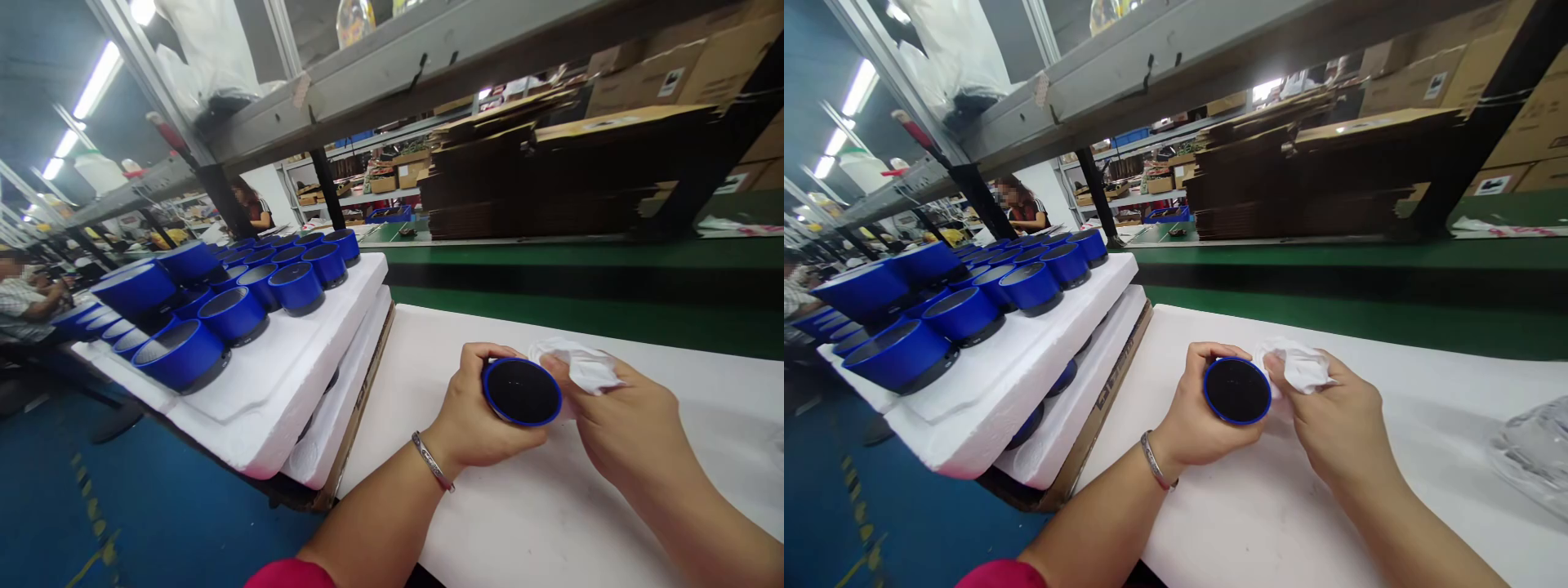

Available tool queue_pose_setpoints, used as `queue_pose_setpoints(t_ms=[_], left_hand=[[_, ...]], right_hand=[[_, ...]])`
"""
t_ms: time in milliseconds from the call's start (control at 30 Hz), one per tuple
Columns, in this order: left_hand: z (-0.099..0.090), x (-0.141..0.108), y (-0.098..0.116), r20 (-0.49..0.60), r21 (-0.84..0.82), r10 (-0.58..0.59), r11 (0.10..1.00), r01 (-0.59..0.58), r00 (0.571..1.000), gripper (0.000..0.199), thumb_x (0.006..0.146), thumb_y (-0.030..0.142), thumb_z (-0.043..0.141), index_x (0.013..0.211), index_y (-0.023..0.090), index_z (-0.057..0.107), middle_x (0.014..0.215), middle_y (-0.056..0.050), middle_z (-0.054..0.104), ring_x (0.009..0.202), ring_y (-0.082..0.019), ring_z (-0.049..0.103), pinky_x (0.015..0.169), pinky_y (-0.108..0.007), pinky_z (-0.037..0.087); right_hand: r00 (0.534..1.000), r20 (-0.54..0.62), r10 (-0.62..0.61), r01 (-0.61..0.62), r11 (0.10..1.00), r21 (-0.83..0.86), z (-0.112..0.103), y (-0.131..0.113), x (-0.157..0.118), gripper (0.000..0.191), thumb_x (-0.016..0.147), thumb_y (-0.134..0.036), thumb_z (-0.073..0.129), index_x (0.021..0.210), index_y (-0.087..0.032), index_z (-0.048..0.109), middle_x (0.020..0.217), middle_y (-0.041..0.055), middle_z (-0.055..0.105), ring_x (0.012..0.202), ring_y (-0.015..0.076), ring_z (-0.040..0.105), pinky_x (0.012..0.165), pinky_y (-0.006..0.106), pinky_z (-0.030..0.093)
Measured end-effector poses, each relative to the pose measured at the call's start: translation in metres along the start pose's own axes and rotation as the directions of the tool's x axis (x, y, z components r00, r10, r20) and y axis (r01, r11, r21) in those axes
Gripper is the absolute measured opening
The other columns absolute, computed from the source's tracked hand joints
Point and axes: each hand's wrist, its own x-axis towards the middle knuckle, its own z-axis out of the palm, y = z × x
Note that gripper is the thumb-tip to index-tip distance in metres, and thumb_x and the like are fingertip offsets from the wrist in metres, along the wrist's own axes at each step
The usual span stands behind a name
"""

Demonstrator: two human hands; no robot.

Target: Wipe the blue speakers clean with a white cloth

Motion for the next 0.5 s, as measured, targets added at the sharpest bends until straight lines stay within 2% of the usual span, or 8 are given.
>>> queue_pose_setpoints(t_ms=[200, 300, 400, 433, 500], left_hand=[[0.001, 0.000, 0.003, 0.009, 0.010, 0.001, 1.000, -0.001, 1.000, 0.063, 0.063, 0.015, 0.086, 0.114, 0.024, 0.048, 0.115, -0.005, 0.063, 0.106, -0.023, 0.064, 0.100, -0.042, 0.052], [0.001, 0.001, 0.002, 0.006, 0.006, 0.051, 0.999, -0.051, 0.999, 0.063, 0.066, 0.021, 0.088, 0.115, 0.025, 0.049, 0.116, -0.005, 0.062, 0.106, -0.022, 0.064, 0.103, -0.043, 0.052], [0.000, 0.003, 0.005, -0.033, 0.033, 0.106, 0.994, -0.105, 0.994, 0.066, 0.061, 0.030, 0.095, 0.113, 0.024, 0.057, 0.125, -0.008, 0.055, 0.126, -0.027, 0.054, 0.112, -0.046, 0.047], [-0.001, 0.004, 0.006, -0.047, 0.024, 0.078, 0.997, -0.077, 0.996, 0.068, 0.057, 0.033, 0.098, 0.113, 0.023, 0.060, 0.128, -0.009, 0.052, 0.130, -0.029, 0.050, 0.113, -0.046, 0.045], [-0.004, 0.006, 0.010, -0.035, -0.089, -0.079, 0.993, 0.076, 0.996, 0.074, 0.052, 0.038, 0.100, 0.115, 0.023, 0.064, 0.129, -0.009, 0.051, 0.128, -0.030, 0.051, 0.113, -0.048, 0.046]], right_hand=[[1.000, 0.018, 0.025, -0.026, 0.999, 0.039, 0.000, -0.001, 0.000, 0.060, 0.040, -0.058, 0.088, 0.084, -0.018, 0.075, 0.093, 0.0103, 0.071, 0.086, 0.0332, 0.063, 0.060, 0.035, 0.054], [0.999, 0.027, 0.026, -0.028, 0.998, 0.064, 0.000, 0.003, 0.001, 0.059, 0.040, -0.055, 0.089, 0.084, -0.018, 0.075, 0.094, 0.0106, 0.071, 0.085, 0.0329, 0.063, 0.060, 0.035, 0.054], [0.998, 0.065, 0.006, -0.013, 0.994, 0.108, 0.001, 0.010, 0.004, 0.058, 0.044, -0.052, 0.090, 0.088, -0.018, 0.076, 0.097, 0.0101, 0.071, 0.088, 0.0317, 0.064, 0.065, 0.035, 0.054], [0.997, 0.076, -0.002, -0.008, 0.992, 0.127, 0.001, 0.011, 0.005, 0.057, 0.045, -0.053, 0.090, 0.088, -0.018, 0.075, 0.096, 0.0098, 0.071, 0.087, 0.0309, 0.064, 0.065, 0.034, 0.054], [0.996, 0.083, -0.022, 0.009, 0.987, 0.161, 0.001, 0.011, 0.004, 0.057, 0.047, -0.056, 0.089, 0.086, -0.018, 0.073, 0.091, 0.0093, 0.070, 0.082, 0.0295, 0.064, 0.060, 0.033, 0.053]])
